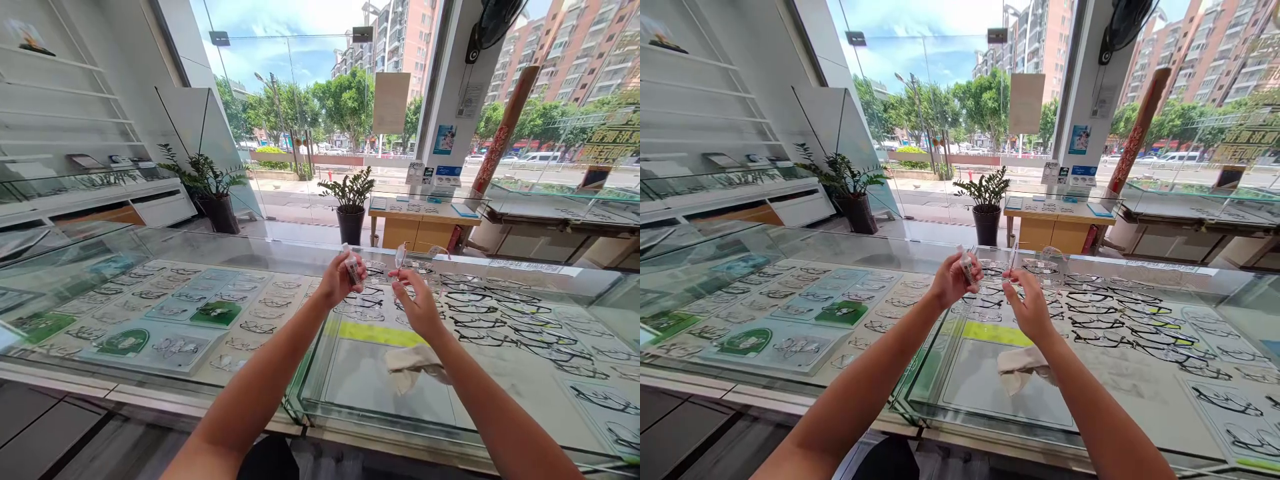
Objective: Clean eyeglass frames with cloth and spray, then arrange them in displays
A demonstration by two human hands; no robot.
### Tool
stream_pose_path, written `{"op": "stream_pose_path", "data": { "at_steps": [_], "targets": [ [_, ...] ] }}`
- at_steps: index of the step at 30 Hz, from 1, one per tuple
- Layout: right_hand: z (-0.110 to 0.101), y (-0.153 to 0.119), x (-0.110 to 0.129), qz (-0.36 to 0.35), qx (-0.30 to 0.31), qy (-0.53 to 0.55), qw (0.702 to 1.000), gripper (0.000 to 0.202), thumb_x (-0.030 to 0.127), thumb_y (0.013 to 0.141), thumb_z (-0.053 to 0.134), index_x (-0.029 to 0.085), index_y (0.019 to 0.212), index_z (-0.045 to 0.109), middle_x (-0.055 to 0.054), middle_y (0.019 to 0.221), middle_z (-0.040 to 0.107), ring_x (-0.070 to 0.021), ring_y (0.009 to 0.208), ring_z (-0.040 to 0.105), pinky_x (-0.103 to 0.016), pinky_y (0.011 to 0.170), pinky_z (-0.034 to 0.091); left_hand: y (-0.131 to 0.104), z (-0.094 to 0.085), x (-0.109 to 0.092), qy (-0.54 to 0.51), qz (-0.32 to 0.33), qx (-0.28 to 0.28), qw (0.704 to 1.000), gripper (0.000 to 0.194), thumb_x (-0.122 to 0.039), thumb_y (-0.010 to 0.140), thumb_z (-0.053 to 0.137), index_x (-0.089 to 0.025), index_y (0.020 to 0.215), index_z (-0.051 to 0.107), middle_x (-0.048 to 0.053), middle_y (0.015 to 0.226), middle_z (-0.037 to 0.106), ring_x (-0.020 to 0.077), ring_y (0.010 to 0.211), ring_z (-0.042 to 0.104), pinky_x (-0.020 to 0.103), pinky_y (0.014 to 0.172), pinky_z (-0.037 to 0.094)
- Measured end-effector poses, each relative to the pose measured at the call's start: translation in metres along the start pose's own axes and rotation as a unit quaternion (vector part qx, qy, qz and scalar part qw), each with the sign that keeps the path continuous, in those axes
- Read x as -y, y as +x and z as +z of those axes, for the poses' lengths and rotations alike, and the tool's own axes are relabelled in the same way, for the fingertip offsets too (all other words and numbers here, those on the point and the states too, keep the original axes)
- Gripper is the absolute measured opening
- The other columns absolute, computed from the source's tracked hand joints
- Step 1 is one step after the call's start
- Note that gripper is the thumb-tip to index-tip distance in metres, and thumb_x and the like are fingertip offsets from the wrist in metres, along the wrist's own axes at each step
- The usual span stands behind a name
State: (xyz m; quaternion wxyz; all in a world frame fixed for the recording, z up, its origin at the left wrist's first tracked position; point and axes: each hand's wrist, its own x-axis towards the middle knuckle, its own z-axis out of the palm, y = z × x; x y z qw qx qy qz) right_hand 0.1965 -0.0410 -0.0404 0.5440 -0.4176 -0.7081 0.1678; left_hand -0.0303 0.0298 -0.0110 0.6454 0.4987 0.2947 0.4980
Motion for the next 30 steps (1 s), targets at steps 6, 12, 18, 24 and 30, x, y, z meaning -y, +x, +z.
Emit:
{"op": "stream_pose_path", "data": {
  "at_steps": [6,12,18,24,30],
  "targets": [
    [0.002,-0.003,0.005,-0.003,0.05,0.0,0.999,0.038,0.057,0.111,0.053,0.027,0.124,0.073,-0.01,0.126,0.077,-0.0298,0.116,0.067,-0.046,0.098,0.053,-0.012,0.01,-0.005,-0.117,-0.071,0.153,0.979,0.069,-0.087,0.082,0.066,-0.021,0.07,0.052,-0.001,0.064,0.038,0.0157,0.061,0.042,0.022,0.044,0.029],
    [0.005,-0.004,0.005,0.026,0.091,0.053,0.994,0.038,0.057,0.111,0.054,0.027,0.124,0.072,-0.01,0.128,0.076,-0.028,0.115,0.068,-0.045,0.097,0.053,-0.006,0.01,0.01,0.002,-0.035,0.1,0.994,0.069,-0.088,0.083,0.055,-0.022,0.066,0.05,-0.002,0.059,0.038,0.0135,0.054,0.038,0.023,0.044,0.024],
    [0.008,-0.005,0.006,0.062,0.135,0.089,0.985,0.039,0.058,0.11,0.054,0.026,0.122,0.073,-0.009,0.127,0.076,-0.0258,0.109,0.069,-0.044,0.096,0.054,-0.002,0.009,0.024,0.166,0.017,0.035,0.985,0.067,-0.085,0.088,0.047,-0.021,0.07,0.054,-0.001,0.062,0.05,0.0107,0.051,0.04,0.024,0.047,0.03],
    [0.007,-0.003,0.009,0.084,0.148,0.128,0.977,0.042,0.062,0.108,0.056,0.026,0.123,0.073,-0.009,0.127,0.076,-0.0249,0.104,0.069,-0.042,0.087,0.055,-0.002,0.009,0.025,0.184,0.007,0.045,0.982,0.064,-0.081,0.089,0.05,-0.02,0.071,0.057,0.0,0.063,0.052,0.0113,0.053,0.042,0.024,0.048,0.031],
    [0.005,-0.002,0.014,0.084,0.166,0.162,0.969,0.042,0.063,0.108,0.057,0.027,0.122,0.073,-0.009,0.125,0.076,-0.024,0.1,0.068,-0.039,0.079,0.056,-0.004,0.012,0.025,0.192,0.007,0.04,0.981,0.066,-0.083,0.089,0.051,-0.02,0.073,0.058,0.001,0.066,0.054,0.0116,0.055,0.045,0.024,0.05,0.035]
  ]
}}
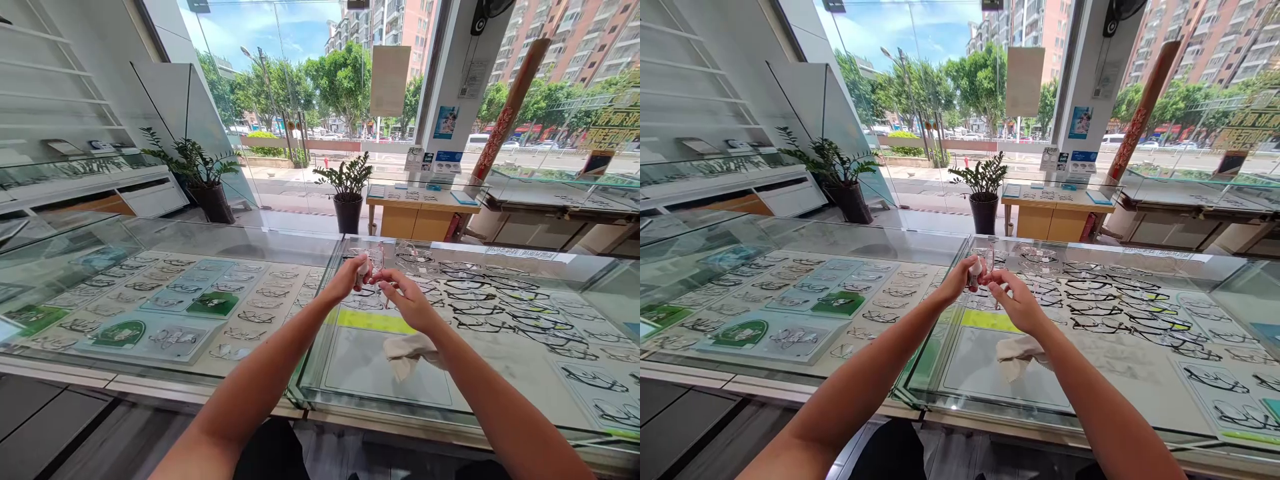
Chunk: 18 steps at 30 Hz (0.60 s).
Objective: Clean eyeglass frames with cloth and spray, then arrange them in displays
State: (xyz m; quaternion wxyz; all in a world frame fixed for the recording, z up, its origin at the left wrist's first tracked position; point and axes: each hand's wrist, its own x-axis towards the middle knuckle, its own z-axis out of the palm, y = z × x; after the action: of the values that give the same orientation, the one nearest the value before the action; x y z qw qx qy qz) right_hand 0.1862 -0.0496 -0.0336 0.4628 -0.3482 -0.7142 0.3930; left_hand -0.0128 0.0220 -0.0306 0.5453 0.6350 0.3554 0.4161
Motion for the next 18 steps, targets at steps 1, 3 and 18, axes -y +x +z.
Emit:
{"op": "stream_pose_path", "data": {
  "at_steps": [1,3,18],
  "targets": [
    [-0.001,0.0,0.0,0.0,-0.001,0.004,1.0,0.041,0.063,0.108,0.057,0.027,0.121,0.073,-0.009,0.125,0.076,-0.0239,0.1,0.068,-0.039,0.079,0.057,0.0,0.0,-0.001,-0.001,0.004,-0.004,1.0,0.066,-0.084,0.089,0.05,-0.02,0.074,0.057,0.001,0.067,0.054,0.0115,0.055,0.045,0.024,0.05,0.035],
    [-0.003,0.001,0.0,0.002,-0.015,0.013,1.0,0.042,0.064,0.107,0.058,0.027,0.121,0.073,-0.009,0.125,0.076,-0.0244,0.103,0.069,-0.039,0.08,0.057,-0.001,0.001,-0.003,-0.005,0.012,-0.006,1.0,0.068,-0.086,0.089,0.048,-0.02,0.074,0.055,0.0,0.067,0.053,0.0113,0.055,0.044,0.024,0.05,0.034],
    [-0.011,0.008,-0.003,0.007,-0.105,0.057,0.993,0.049,0.072,0.102,0.06,0.028,0.12,0.068,-0.009,0.124,0.078,-0.0251,0.103,0.07,-0.038,0.076,0.061,-0.016,0.023,-0.006,0.085,0.033,0.063,0.994,0.063,-0.075,0.096,0.05,-0.02,0.065,0.051,0.002,0.066,0.05,0.0144,0.061,0.043,0.025,0.051,0.034]
  ]
}}
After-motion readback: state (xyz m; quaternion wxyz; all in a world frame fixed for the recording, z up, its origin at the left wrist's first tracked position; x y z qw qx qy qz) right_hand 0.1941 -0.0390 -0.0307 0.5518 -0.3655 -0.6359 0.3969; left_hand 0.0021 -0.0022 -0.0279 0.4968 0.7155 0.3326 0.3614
